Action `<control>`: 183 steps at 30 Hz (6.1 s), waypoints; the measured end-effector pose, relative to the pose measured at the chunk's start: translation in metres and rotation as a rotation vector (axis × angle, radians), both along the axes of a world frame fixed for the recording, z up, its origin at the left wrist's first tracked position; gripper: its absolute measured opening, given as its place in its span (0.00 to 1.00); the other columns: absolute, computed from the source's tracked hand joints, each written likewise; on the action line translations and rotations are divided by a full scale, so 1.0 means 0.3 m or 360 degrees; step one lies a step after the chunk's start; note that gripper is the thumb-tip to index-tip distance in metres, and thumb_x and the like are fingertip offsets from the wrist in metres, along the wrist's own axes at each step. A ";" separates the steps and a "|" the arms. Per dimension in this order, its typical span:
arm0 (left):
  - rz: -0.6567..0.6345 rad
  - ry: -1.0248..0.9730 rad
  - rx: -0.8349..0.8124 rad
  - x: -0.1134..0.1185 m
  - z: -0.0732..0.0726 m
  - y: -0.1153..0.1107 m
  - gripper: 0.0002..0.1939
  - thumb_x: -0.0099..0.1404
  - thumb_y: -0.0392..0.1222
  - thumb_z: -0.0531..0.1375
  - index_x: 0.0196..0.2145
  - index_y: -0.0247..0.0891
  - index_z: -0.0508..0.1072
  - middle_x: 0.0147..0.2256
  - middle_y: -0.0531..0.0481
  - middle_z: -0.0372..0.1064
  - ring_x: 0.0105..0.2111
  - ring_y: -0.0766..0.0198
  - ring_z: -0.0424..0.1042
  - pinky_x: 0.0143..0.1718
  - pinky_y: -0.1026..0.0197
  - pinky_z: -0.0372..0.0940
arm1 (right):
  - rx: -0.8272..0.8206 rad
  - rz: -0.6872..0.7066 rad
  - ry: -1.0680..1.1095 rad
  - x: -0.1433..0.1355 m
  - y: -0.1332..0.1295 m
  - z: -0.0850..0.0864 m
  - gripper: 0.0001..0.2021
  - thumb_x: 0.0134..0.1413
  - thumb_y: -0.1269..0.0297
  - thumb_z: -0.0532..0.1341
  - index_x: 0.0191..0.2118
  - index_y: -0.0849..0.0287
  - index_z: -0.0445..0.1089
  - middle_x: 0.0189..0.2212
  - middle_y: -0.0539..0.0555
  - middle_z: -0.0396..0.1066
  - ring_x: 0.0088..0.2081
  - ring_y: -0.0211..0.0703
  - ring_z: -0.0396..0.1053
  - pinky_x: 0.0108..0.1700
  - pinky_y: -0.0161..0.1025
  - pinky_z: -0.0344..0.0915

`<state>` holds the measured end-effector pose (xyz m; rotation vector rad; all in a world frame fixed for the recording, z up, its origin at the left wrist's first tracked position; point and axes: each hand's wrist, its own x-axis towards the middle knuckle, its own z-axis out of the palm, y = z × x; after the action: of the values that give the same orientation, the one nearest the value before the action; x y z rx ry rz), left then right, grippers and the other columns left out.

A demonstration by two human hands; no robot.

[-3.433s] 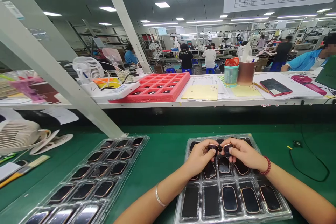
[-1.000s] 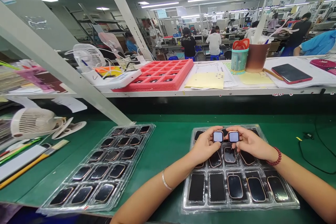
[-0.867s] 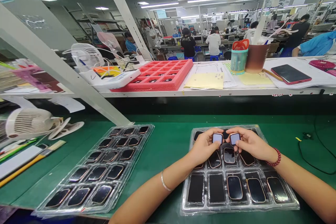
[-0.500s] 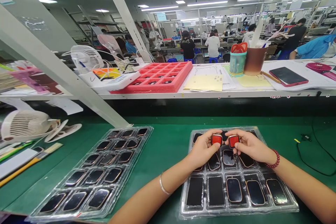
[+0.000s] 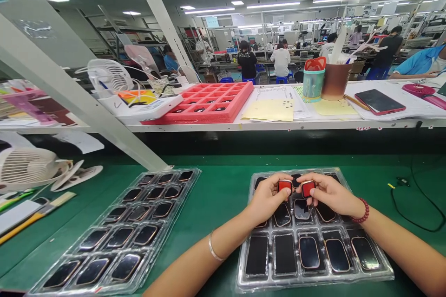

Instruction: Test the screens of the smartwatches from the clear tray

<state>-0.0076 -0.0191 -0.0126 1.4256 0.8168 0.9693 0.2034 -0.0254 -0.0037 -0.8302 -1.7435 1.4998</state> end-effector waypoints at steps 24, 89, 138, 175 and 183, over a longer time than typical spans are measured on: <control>0.0056 0.0300 -0.0171 -0.016 0.027 0.014 0.23 0.58 0.59 0.58 0.42 0.37 0.72 0.36 0.47 0.72 0.27 0.63 0.71 0.23 0.66 0.61 | -0.0073 -0.0128 0.0154 -0.008 0.028 -0.011 0.13 0.49 0.59 0.64 0.35 0.64 0.68 0.25 0.51 0.71 0.20 0.31 0.63 0.21 0.28 0.63; -0.0001 0.0036 0.0024 0.002 0.012 -0.010 0.18 0.54 0.34 0.61 0.44 0.35 0.67 0.38 0.45 0.70 0.39 0.59 0.69 0.40 0.60 0.63 | 0.0071 -0.0129 0.0010 -0.016 0.006 0.009 0.16 0.52 0.70 0.57 0.49 0.58 0.62 0.39 0.54 0.67 0.33 0.40 0.68 0.34 0.38 0.68; 0.0065 0.0059 -0.0061 0.000 0.002 0.003 0.31 0.51 0.28 0.57 0.54 0.37 0.60 0.39 0.46 0.69 0.39 0.62 0.68 0.37 0.63 0.62 | 0.0043 0.0028 0.0041 -0.012 0.007 -0.015 0.25 0.53 0.74 0.57 0.57 0.53 0.56 0.51 0.57 0.63 0.50 0.48 0.64 0.50 0.47 0.64; -0.0153 -0.0530 -0.0510 -0.010 0.010 0.032 0.28 0.51 0.40 0.68 0.47 0.36 0.62 0.37 0.46 0.71 0.28 0.66 0.72 0.23 0.71 0.60 | -0.0761 0.0027 0.0708 0.021 0.043 -0.004 0.21 0.52 0.64 0.66 0.50 0.60 0.62 0.44 0.60 0.72 0.30 0.36 0.73 0.30 0.29 0.71; -0.0122 -0.0056 -0.0184 0.001 0.013 0.004 0.22 0.56 0.38 0.61 0.48 0.37 0.62 0.43 0.42 0.69 0.32 0.64 0.72 0.25 0.68 0.60 | -0.0054 -0.0133 0.0175 -0.028 0.003 0.017 0.16 0.48 0.72 0.62 0.44 0.58 0.62 0.33 0.50 0.66 0.28 0.34 0.63 0.25 0.29 0.63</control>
<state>-0.0074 -0.0180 -0.0088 1.3276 0.7746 0.8726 0.1950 -0.0244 0.0014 -0.8121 -1.5886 1.4948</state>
